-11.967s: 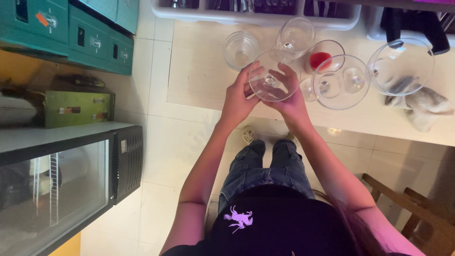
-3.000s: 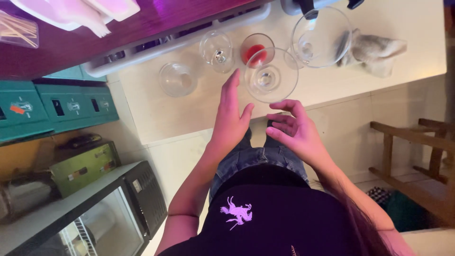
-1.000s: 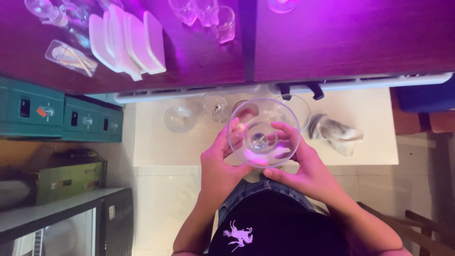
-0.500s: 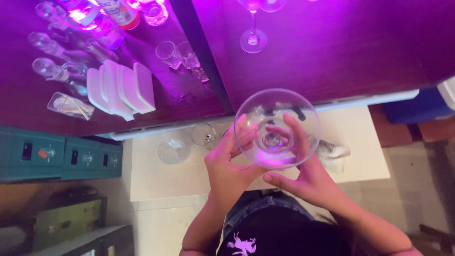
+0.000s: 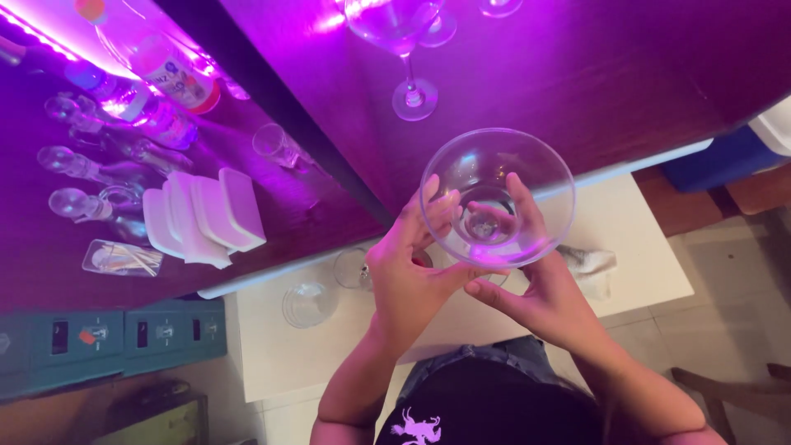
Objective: The recorder wipes and organizes various glassware on a bar shelf.
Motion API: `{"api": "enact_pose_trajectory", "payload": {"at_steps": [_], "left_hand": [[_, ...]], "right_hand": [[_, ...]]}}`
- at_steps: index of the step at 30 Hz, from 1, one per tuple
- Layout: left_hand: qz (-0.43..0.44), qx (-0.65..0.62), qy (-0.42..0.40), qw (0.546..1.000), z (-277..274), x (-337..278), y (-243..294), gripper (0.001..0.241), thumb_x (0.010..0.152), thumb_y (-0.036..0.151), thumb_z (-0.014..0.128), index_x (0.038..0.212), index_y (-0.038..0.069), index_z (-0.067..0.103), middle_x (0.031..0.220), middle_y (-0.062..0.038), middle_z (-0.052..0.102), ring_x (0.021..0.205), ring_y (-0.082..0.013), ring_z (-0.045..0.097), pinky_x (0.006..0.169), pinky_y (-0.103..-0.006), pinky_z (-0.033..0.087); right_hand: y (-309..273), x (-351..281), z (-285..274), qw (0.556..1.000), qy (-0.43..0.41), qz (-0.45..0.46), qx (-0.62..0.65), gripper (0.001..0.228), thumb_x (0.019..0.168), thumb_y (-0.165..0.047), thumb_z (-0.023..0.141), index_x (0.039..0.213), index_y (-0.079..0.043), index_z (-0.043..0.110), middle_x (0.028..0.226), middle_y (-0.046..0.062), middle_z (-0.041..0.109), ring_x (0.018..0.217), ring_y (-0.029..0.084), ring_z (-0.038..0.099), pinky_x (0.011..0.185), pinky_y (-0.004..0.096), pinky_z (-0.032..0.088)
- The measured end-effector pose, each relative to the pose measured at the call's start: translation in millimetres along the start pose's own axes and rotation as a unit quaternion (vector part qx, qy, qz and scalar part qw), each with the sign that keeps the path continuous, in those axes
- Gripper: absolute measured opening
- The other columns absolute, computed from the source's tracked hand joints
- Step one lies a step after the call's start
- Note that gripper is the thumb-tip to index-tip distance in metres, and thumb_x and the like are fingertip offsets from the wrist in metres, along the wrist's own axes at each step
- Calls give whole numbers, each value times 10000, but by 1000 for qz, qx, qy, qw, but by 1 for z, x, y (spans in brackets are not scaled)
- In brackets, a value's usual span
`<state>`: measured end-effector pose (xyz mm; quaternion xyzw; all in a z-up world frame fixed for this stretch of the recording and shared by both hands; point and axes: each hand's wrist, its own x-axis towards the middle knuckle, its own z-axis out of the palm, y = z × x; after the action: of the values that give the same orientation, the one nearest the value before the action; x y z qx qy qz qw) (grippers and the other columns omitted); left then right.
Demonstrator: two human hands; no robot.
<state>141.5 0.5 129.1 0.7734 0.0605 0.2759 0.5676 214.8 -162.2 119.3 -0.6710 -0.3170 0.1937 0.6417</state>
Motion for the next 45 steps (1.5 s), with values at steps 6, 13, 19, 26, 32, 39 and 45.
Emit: {"api": "enact_pose_trajectory", "payload": {"at_steps": [6, 13, 19, 26, 32, 39, 45], "left_hand": [[9, 13, 24, 1000, 23, 23, 8, 965, 709, 190, 969, 1524, 21, 483, 1364, -157, 713, 1221, -212, 733, 1078, -331, 609], [-28, -22, 50, 998, 61, 56, 18, 998, 629, 177, 983, 1493, 28, 506, 1319, -168, 725, 1208, -225, 729, 1051, -351, 605], [-40, -14, 77, 996, 95, 83, 17, 1004, 608, 180, 988, 1480, 38, 509, 1296, -161, 736, 1198, -219, 736, 1026, -345, 618], [-74, -3, 101, 992, 118, 115, 8, 1045, 585, 242, 983, 1488, 42, 497, 1306, -160, 724, 1199, -225, 730, 1010, -356, 618], [-95, -6, 117, 989, 123, 142, -1, 1062, 605, 257, 977, 1508, 30, 465, 1344, -168, 697, 1244, -233, 703, 1040, -359, 596], [-116, -7, 115, 986, 119, 166, -7, 1046, 632, 216, 955, 1525, 43, 439, 1371, -171, 672, 1254, -227, 687, 1028, -352, 603], [-114, -17, 118, 986, 118, 178, -16, 1031, 639, 182, 948, 1526, 48, 439, 1378, -171, 668, 1191, -229, 720, 981, -342, 630]], "right_hand": [[11, 18, -32, 998, -16, -49, 26, 1099, 860, -106, 792, 1686, -128, 68, 1566, 189, 530, 1356, 235, 586, 1156, 400, 425], [-1, 44, -78, 998, -27, -50, 19, 979, 878, -72, 725, 1652, -111, 127, 1530, 165, 562, 1181, 204, 695, 964, 358, 590], [-4, 65, -117, 999, -37, -23, 4, 1024, 847, -92, 749, 1642, -146, 107, 1508, 131, 586, 996, 180, 752, 885, 347, 603], [8, 103, -145, 995, -72, 16, 69, 1037, 838, -92, 739, 1629, -197, 77, 1527, 118, 521, 1131, 142, 700, 887, 329, 644], [10, 139, -156, 992, -96, 37, 67, 1048, 812, -32, 719, 1630, -216, 90, 1536, 122, 512, 1000, 191, 738, 818, 337, 633], [27, 171, -162, 983, -120, 29, 134, 983, 862, -25, 674, 1635, -195, 91, 1576, 148, 449, 1138, 209, 696, 932, 353, 613], [36, 188, -160, 977, -113, 45, 174, 956, 882, -37, 663, 1644, -201, 109, 1590, 146, 427, 1258, 226, 610, 1010, 386, 556]]}}
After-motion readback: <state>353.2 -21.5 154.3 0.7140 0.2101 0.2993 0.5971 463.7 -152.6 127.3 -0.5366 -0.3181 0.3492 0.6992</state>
